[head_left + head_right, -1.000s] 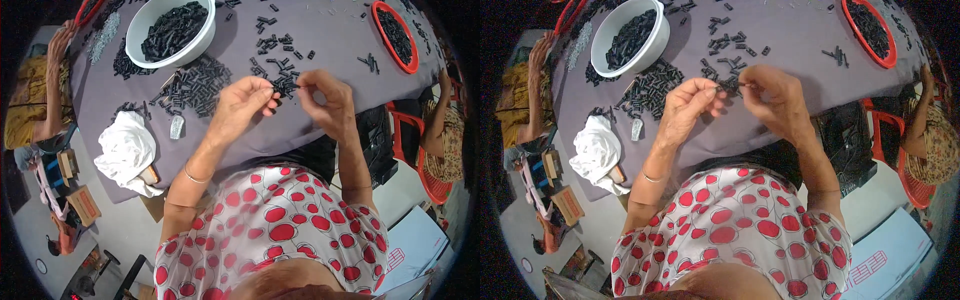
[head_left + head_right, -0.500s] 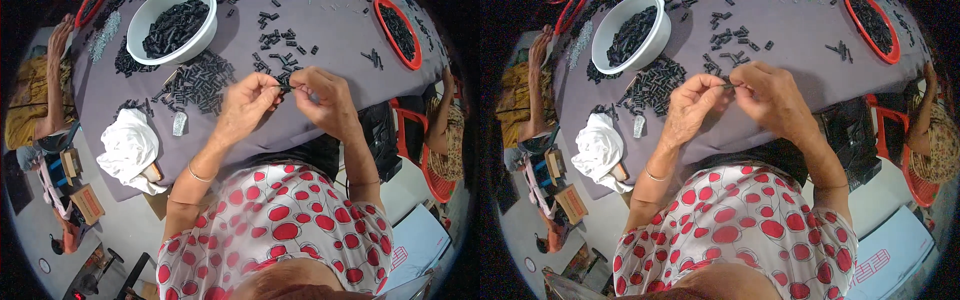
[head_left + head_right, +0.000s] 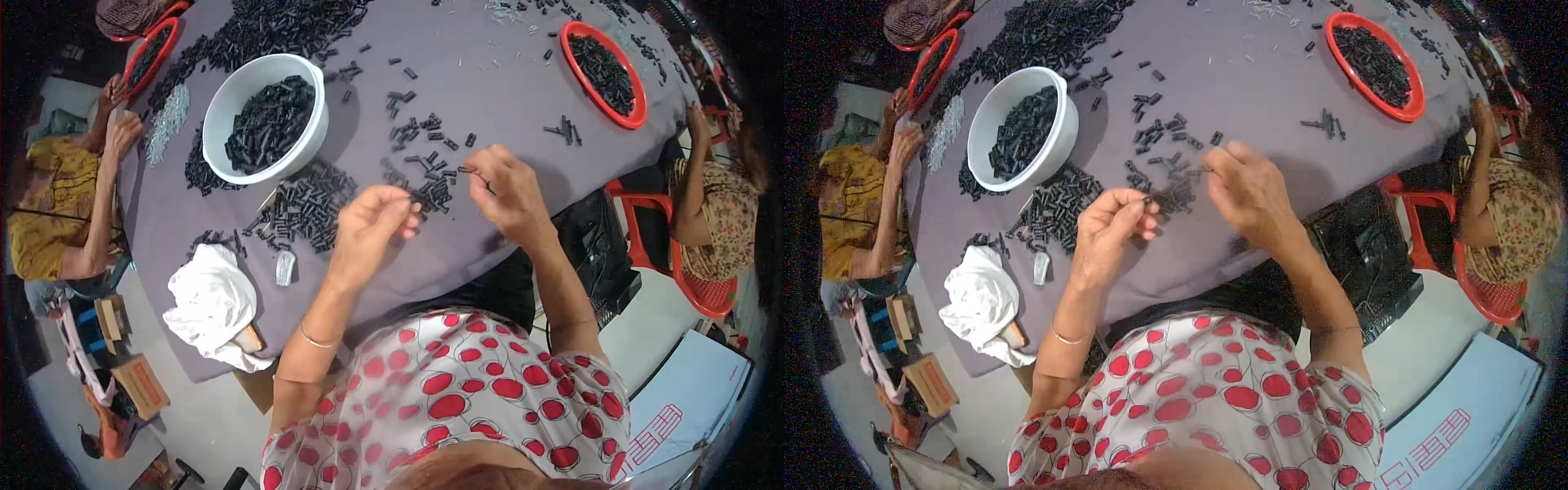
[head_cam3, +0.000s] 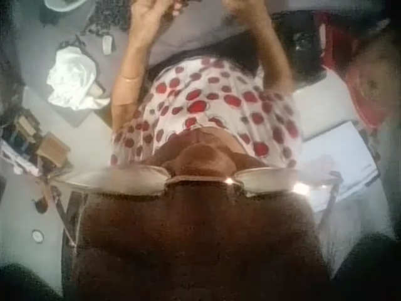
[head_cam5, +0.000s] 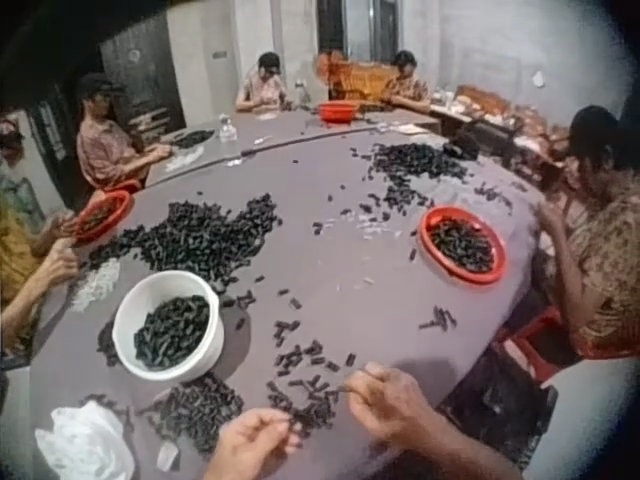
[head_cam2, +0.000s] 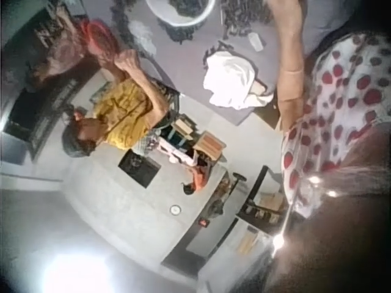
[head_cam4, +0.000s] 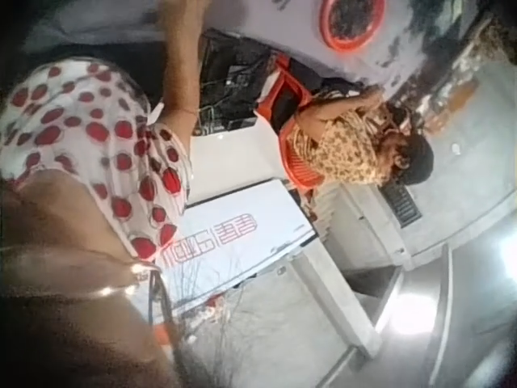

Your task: Assembling small black plastic tubes with metal pin inserts at a workbench.

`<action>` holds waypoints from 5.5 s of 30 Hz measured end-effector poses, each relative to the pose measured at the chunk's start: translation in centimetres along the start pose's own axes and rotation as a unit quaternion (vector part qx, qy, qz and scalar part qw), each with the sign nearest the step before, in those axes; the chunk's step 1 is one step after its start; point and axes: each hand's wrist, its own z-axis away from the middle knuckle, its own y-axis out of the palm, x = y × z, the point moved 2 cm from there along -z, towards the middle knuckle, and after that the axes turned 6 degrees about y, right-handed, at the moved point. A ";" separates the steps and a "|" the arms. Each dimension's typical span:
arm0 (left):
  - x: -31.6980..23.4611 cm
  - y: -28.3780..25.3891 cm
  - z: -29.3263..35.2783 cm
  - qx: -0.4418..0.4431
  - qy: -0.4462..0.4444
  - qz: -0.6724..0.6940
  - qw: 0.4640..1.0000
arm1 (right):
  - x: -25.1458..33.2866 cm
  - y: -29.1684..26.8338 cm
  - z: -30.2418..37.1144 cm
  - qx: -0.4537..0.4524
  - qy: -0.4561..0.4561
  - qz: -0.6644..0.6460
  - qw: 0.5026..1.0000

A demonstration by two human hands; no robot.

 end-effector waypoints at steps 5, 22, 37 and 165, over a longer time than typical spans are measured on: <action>-0.4 -0.1 -0.6 -0.005 -0.008 0.137 0.991 | -2.1 0.1 -0.3 -0.053 0.047 0.063 0.995; -0.1 -0.4 -0.4 -0.010 -0.028 0.160 0.987 | -6.8 -3.0 -9.3 -0.151 0.072 0.117 0.979; -0.2 -0.3 -0.7 -0.009 -0.015 0.143 0.990 | -2.5 -1.3 -6.9 -0.039 0.167 -0.044 0.984; 0.5 0.9 0.2 0.016 0.064 -0.014 0.998 | 4.6 0.5 -0.3 0.047 0.036 -0.119 0.991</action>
